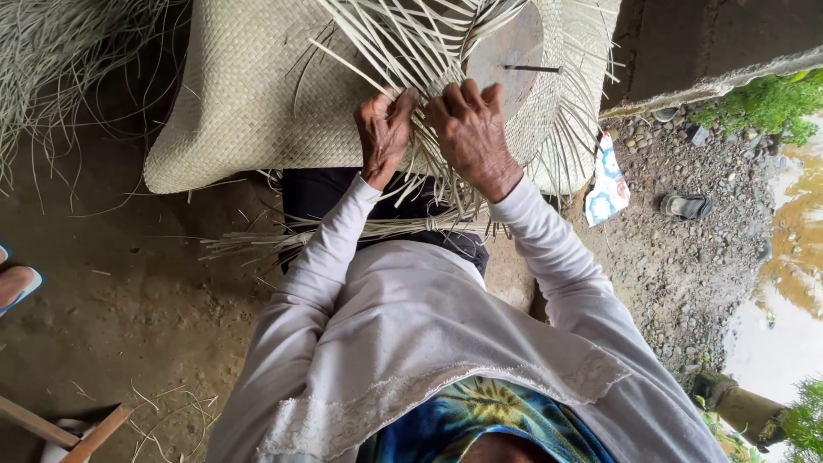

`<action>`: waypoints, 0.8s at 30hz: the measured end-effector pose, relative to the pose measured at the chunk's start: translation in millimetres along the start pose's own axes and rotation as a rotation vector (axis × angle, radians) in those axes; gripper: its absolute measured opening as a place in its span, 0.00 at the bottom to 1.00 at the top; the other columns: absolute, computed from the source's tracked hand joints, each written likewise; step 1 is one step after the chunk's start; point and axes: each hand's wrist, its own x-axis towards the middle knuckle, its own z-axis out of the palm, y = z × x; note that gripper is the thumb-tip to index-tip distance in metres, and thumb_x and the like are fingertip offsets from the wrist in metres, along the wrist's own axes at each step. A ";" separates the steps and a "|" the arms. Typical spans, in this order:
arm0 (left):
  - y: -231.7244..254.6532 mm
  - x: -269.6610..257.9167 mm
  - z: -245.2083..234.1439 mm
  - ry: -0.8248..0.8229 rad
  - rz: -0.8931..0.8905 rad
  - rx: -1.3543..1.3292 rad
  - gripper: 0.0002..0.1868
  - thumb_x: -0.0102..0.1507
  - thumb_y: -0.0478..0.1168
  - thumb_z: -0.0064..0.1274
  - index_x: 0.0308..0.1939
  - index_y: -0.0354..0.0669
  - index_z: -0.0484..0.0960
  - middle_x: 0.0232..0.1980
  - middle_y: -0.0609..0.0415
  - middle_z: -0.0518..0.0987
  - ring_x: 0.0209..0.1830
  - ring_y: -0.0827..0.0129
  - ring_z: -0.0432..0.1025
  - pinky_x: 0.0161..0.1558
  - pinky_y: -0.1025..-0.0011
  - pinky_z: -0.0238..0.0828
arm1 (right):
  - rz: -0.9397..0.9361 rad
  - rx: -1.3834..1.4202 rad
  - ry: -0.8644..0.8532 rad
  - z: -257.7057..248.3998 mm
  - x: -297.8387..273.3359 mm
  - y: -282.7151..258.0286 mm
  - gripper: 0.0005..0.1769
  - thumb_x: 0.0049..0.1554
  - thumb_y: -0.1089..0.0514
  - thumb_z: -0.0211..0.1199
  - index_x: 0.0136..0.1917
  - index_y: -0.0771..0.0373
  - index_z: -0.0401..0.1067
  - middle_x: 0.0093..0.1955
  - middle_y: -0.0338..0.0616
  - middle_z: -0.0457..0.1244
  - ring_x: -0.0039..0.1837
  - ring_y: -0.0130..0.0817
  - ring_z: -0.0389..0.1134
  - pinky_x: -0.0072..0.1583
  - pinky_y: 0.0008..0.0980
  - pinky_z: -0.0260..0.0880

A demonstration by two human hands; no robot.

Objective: Weaving dried palm strips into a circular pattern around a wooden jig to create a mat or hat.

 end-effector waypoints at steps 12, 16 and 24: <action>23.2 1.7 -5.0 -0.063 -0.212 -0.140 0.20 0.60 0.51 0.45 0.16 0.47 0.66 0.13 0.64 0.58 0.14 0.78 0.51 0.20 0.74 0.46 | 0.218 0.201 -0.142 1.1 -39.8 7.4 0.07 0.57 0.54 0.51 0.41 0.52 0.55 0.33 0.36 0.53 0.38 0.34 0.53 0.46 0.36 0.48; 27.5 4.3 -5.7 -0.045 -0.272 -0.130 0.13 0.56 0.43 0.46 0.18 0.44 0.69 0.15 0.63 0.57 0.17 0.76 0.51 0.21 0.72 0.49 | 0.237 0.230 -0.199 -21.3 -61.6 22.6 0.11 0.62 0.52 0.50 0.37 0.52 0.61 0.29 0.32 0.53 0.34 0.29 0.51 0.44 0.32 0.46; 27.8 4.3 -4.8 -0.046 -0.255 -0.100 0.12 0.56 0.42 0.45 0.21 0.40 0.76 0.15 0.61 0.63 0.17 0.75 0.55 0.22 0.71 0.52 | 0.234 0.243 0.020 -75.0 -112.4 44.8 0.12 0.63 0.54 0.51 0.37 0.54 0.64 0.31 0.33 0.53 0.36 0.28 0.49 0.45 0.31 0.43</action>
